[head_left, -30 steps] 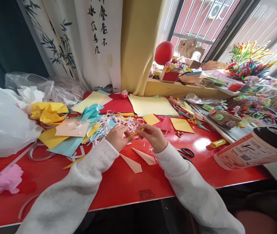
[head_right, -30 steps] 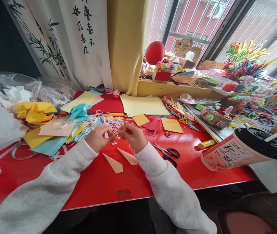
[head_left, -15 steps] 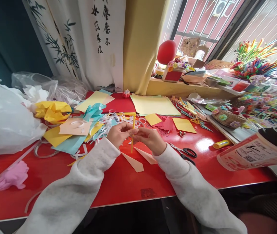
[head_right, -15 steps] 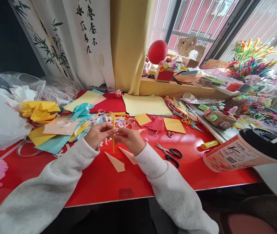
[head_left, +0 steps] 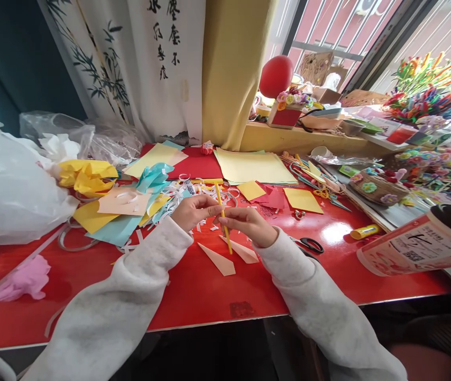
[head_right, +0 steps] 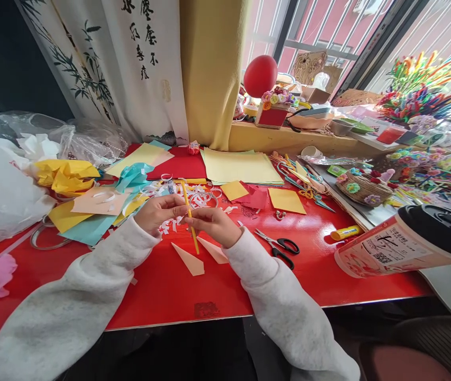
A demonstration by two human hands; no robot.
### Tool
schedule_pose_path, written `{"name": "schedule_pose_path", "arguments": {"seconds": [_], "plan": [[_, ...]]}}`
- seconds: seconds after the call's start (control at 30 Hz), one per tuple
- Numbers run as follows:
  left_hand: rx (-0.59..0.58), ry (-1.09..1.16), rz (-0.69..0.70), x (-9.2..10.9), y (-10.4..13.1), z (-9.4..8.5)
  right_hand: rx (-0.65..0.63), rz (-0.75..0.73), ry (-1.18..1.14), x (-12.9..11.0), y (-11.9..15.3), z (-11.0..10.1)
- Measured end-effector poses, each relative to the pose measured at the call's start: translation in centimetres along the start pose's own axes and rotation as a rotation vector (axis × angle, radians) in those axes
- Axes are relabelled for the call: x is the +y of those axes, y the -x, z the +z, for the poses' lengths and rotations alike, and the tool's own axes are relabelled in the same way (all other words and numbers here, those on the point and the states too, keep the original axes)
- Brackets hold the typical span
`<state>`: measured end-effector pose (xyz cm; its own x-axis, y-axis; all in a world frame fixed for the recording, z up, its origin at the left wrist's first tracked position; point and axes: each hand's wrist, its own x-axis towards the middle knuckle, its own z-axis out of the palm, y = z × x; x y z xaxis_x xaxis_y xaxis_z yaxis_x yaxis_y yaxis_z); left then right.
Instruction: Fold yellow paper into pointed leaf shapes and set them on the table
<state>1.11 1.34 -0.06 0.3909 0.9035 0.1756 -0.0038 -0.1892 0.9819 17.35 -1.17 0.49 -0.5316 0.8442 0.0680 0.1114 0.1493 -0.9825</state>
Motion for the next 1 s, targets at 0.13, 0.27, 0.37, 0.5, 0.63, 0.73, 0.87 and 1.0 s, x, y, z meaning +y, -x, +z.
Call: {"name": "schedule_pose_path", "arguments": {"seconds": [0.13, 0.27, 0.37, 0.5, 0.63, 0.73, 0.87, 1.0], "plan": [[0.143, -0.048, 0.011, 0.3, 0.0, -0.3, -0.028, 0.065, 0.053, -0.3, 0.1, -0.2], [0.185, -0.042, 0.019, 0.6, 0.2, 0.3, -0.071, 0.086, -0.002, -0.2, 0.1, 0.3], [0.219, -0.063, 0.0, 0.9, 0.4, 0.7, -0.047, 0.083, -0.031, 0.0, 0.0, 0.5], [0.131, -0.068, -0.044, 0.9, 0.3, 0.7, -0.021, 0.085, -0.009, 0.4, -0.1, 0.5], [0.141, -0.14, -0.016, 0.7, 0.4, 0.8, -0.045, 0.081, 0.034, 0.1, 0.0, 0.3], [0.275, -0.275, 0.073, 0.9, 0.8, 1.1, -0.095, 0.116, 0.024, -0.5, 0.0, -0.1], [0.252, -0.349, 0.125, 1.2, 0.9, 1.5, -0.067, 0.144, 0.038, -0.9, 0.1, -0.8], [0.242, -0.239, 0.051, 0.6, 0.6, 1.4, -0.109, 0.096, 0.084, -0.7, 0.2, -0.9]]}}
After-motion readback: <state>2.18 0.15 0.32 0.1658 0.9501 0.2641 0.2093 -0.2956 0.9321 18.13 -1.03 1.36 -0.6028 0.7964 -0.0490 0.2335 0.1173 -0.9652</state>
